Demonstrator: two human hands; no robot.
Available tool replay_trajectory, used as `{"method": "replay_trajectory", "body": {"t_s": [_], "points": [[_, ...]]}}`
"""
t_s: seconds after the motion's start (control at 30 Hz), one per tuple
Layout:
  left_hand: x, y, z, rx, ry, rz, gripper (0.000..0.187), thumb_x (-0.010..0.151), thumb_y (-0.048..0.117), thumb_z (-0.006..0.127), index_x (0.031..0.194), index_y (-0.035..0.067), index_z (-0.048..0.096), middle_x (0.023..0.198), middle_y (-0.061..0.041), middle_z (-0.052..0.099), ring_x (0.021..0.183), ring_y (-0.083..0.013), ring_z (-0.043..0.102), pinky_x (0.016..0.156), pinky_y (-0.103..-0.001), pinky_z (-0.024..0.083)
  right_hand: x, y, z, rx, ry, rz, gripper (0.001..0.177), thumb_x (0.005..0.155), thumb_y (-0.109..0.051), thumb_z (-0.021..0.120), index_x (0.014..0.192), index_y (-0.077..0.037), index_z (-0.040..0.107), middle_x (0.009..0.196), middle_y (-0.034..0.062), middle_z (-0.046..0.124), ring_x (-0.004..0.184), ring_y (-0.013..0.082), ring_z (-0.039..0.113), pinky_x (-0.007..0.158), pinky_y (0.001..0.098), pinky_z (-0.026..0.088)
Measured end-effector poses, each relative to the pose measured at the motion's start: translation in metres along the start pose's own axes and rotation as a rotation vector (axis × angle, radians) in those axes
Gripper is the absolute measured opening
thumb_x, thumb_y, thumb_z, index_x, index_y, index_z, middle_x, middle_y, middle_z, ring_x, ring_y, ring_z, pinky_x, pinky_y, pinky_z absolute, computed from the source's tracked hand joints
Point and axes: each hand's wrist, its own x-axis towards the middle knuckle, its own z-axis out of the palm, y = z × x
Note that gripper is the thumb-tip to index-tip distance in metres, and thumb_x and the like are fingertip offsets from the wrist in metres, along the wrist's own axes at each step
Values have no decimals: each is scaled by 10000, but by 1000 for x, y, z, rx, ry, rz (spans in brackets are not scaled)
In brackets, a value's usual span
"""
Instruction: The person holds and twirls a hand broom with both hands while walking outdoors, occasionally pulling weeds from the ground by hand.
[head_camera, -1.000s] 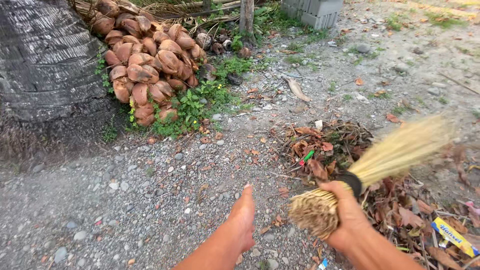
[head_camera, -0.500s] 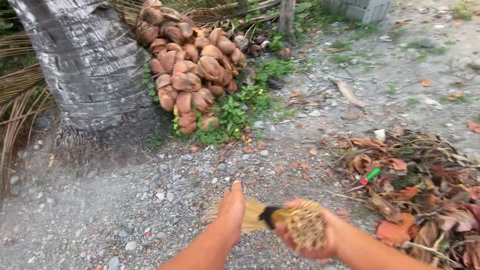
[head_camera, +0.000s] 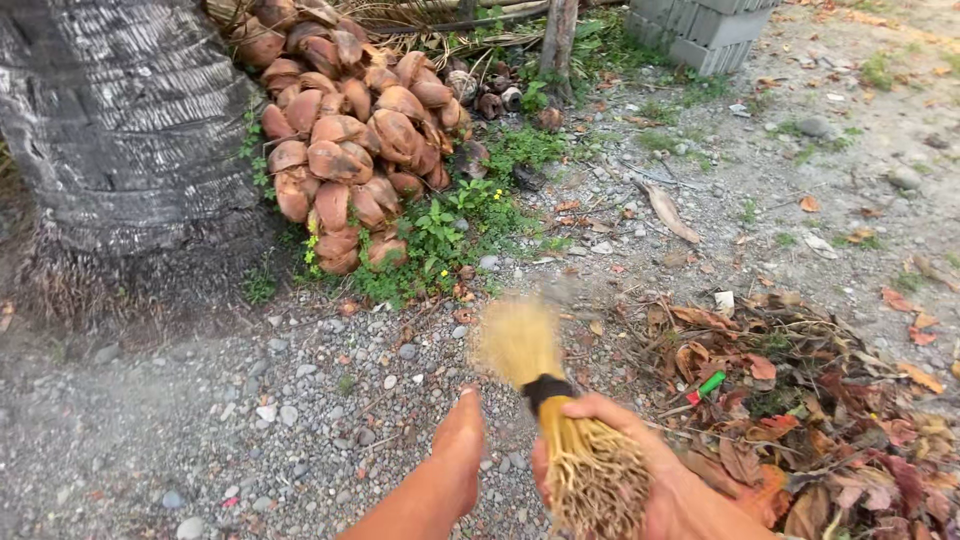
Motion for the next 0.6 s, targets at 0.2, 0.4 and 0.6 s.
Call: {"method": "replay_trajectory", "body": {"t_s": [0.2,0.4,0.6], "points": [[30,30,-12,-26,106,13,795,1002,626,440,1599,108,349,1688,-148,307,1564,-316,264,1250,-545,231,79,-29,-9,244,-151,254,350,825,-280,701,976,25,618,755,171,680,606,284,668,549,395,606],[35,52,40,6,-15,-37,820,1007,643,376,1647,155,219,1743,-104,142,1614,-296,120,1279,-555,161,49,-151,-189,328,101,-82,323,764,-335,650,868,-30,635,731,99,677,597,229,648,558,353,591],[8,67,125,68,-107,-88,790,1006,642,369,1663,241,194,1748,-98,114,1617,-324,98,1283,-581,127,-22,-209,-225,209,483,-395,267,822,-369,633,905,-115,632,820,76,699,683,233,648,630,398,575]]}}
